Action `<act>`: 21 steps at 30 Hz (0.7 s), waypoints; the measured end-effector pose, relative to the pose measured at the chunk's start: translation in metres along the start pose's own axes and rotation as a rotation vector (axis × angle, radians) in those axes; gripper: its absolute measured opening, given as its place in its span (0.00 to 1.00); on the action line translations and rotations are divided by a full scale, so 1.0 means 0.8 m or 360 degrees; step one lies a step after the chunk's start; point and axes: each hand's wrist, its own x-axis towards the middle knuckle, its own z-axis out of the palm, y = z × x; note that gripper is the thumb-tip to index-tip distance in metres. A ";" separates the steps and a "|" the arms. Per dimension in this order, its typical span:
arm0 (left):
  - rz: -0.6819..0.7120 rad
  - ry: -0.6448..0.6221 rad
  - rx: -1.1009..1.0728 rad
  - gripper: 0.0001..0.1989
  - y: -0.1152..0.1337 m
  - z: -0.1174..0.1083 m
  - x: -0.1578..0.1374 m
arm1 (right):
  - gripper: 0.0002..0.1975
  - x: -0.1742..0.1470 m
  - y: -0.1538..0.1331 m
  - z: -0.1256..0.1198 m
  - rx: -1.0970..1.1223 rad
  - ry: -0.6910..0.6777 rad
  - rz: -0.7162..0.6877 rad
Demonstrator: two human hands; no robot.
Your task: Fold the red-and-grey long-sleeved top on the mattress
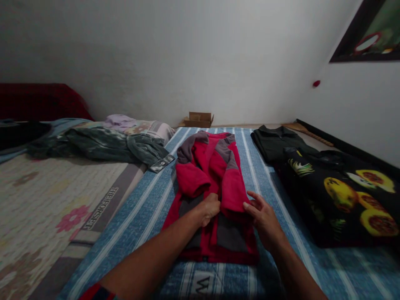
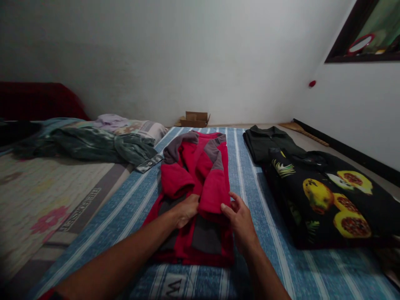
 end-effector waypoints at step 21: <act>0.0550 0.0122 0.1822 0.11 0.061 -0.054 -0.048 | 0.36 0.000 0.020 0.003 -0.0914 -0.0099 -0.0107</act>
